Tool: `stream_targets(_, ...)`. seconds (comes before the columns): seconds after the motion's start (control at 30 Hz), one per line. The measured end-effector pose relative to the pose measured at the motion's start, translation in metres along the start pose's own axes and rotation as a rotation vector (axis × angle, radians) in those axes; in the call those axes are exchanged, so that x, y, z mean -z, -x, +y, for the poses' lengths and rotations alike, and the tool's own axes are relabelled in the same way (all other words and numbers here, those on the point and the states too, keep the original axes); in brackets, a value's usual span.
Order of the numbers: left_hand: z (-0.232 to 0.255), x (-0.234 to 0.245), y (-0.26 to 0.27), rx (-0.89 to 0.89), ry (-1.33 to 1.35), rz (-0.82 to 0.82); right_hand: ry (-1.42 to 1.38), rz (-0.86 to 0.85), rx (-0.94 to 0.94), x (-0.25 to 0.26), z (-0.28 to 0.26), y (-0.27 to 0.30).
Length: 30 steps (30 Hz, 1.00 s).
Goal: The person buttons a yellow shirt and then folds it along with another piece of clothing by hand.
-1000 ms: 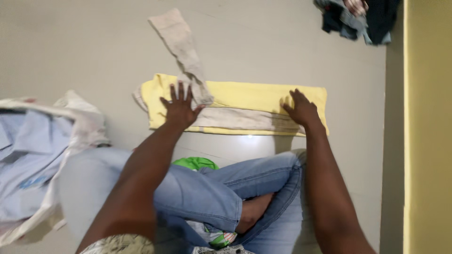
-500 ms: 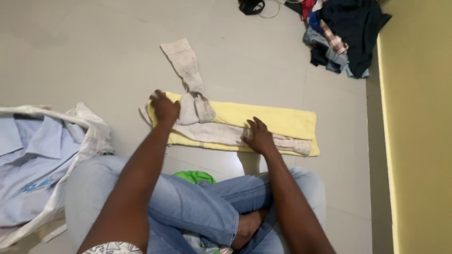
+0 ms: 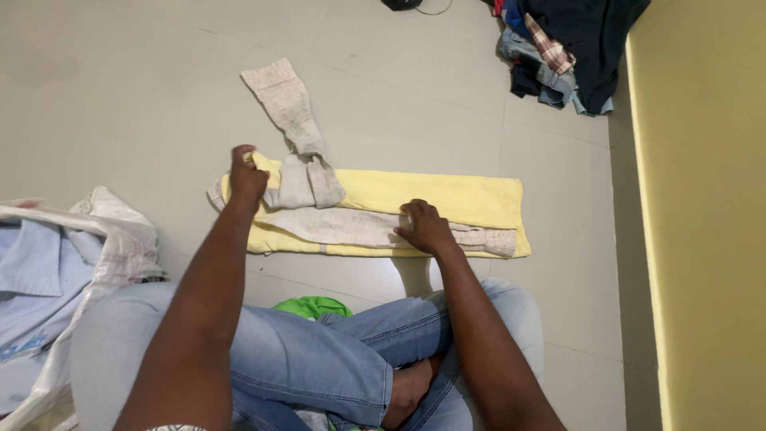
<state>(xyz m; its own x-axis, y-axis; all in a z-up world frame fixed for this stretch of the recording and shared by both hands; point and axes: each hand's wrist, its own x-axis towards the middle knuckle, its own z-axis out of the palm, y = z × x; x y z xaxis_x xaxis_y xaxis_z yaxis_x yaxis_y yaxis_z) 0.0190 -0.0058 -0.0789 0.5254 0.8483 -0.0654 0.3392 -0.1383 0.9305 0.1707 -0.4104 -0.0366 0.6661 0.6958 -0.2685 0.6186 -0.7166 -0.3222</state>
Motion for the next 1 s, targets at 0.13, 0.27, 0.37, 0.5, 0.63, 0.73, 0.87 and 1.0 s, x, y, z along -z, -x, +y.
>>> stream_targets(0.13,-0.001,0.005,0.003,0.059,-0.057,-0.095,0.037,-0.025,-0.047,-0.001,0.004,0.0)
stream_targets(0.27,-0.003,0.004,0.01,0.008,-0.109,-0.051,-0.001,-0.044,-0.057,-0.001,0.006,0.001)
stream_targets(0.37,0.018,0.011,0.031,-0.425,-0.38,0.181,0.024,-0.091,-0.092,-0.001,0.005,-0.002)
stream_targets(0.5,0.065,0.005,0.074,-0.26,-0.818,0.036,0.063,0.039,0.02,-0.004,0.006,-0.002)
stream_targets(0.63,0.072,-0.003,0.084,-0.057,-0.935,-0.306,0.118,-0.147,-0.057,-0.002,0.0,-0.004)
stream_targets(0.73,0.051,0.005,0.069,-0.134,-1.052,-0.424,0.092,-0.178,-0.141,0.005,-0.002,-0.002)
stream_targets(0.87,0.034,0.028,0.029,-0.082,-0.864,-0.223,0.141,-0.056,-0.071,0.009,-0.006,0.004)
stream_targets(1.0,0.029,0.051,0.011,-0.033,-1.078,-0.443,0.033,0.192,0.049,0.014,-0.022,0.012)
